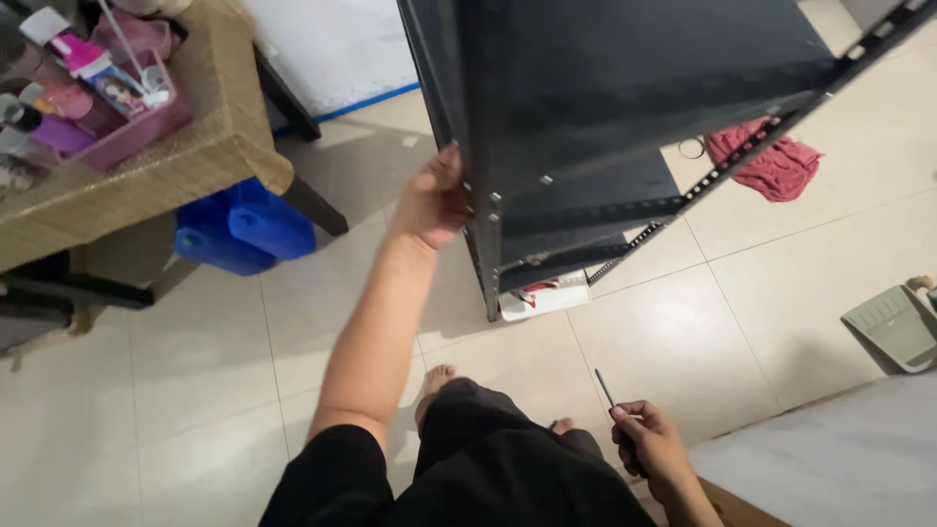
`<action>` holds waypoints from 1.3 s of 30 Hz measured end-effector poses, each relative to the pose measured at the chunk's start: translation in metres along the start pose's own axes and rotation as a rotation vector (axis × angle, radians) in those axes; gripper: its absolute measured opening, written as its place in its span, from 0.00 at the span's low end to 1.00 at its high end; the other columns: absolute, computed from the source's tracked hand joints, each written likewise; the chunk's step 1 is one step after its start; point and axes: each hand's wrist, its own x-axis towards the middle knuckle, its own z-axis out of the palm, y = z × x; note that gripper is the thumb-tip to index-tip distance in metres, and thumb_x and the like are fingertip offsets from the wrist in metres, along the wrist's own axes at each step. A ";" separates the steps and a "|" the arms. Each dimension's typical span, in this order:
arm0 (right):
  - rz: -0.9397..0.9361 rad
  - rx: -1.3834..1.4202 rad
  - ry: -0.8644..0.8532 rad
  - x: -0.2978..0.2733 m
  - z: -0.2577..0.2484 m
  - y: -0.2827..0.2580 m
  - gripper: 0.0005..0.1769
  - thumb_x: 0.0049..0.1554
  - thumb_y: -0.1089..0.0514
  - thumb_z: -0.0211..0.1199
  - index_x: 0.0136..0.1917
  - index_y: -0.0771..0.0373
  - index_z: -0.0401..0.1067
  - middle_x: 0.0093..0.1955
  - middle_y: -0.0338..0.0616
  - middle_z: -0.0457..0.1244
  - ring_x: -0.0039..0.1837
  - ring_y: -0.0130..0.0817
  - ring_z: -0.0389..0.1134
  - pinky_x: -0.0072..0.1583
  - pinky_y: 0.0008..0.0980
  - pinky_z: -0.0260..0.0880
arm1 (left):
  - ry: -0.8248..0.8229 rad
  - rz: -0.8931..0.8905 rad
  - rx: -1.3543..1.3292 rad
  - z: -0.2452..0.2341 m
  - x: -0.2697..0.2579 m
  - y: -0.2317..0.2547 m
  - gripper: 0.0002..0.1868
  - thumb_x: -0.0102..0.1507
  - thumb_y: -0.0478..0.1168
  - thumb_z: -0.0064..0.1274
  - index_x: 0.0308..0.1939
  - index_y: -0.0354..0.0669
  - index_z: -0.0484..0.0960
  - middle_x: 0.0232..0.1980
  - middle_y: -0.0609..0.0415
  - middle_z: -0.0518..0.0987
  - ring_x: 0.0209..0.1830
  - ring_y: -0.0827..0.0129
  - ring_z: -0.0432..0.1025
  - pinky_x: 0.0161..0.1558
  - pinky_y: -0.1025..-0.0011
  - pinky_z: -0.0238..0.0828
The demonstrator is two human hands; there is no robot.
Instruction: The person assembles a black metal shelving unit by inserting bolts and tightening them with a screwdriver. They attach a shelf panel to the vertical frame and secure it with multiple fasteners.
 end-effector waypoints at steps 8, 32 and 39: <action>-0.099 0.097 0.043 0.025 0.137 -0.015 0.13 0.60 0.57 0.60 0.56 0.66 0.70 0.32 0.45 0.61 0.23 0.29 0.54 0.25 0.29 0.48 | -0.336 -0.058 -0.053 -0.057 0.020 -0.008 0.04 0.76 0.39 0.57 0.50 0.44 0.83 0.46 0.59 0.82 0.46 0.72 0.75 0.52 0.70 0.71; -0.473 -0.307 0.243 -0.043 0.295 -0.065 0.18 0.57 0.60 0.65 0.60 0.65 0.69 0.44 0.47 0.73 0.45 0.34 0.76 0.47 0.34 0.76 | -0.303 0.106 0.109 -0.041 0.023 0.010 0.12 0.70 0.25 0.56 0.50 0.43 0.70 0.43 0.62 0.69 0.46 0.80 0.64 0.53 0.79 0.63; -0.689 -0.063 0.282 -0.045 0.249 -0.075 0.19 0.61 0.62 0.58 0.65 0.65 0.66 0.46 0.48 0.71 0.46 0.31 0.74 0.47 0.31 0.75 | -0.050 0.537 0.658 -0.024 -0.048 0.004 0.16 0.66 0.32 0.60 0.52 0.38 0.69 0.43 0.56 0.72 0.37 0.77 0.67 0.40 0.79 0.66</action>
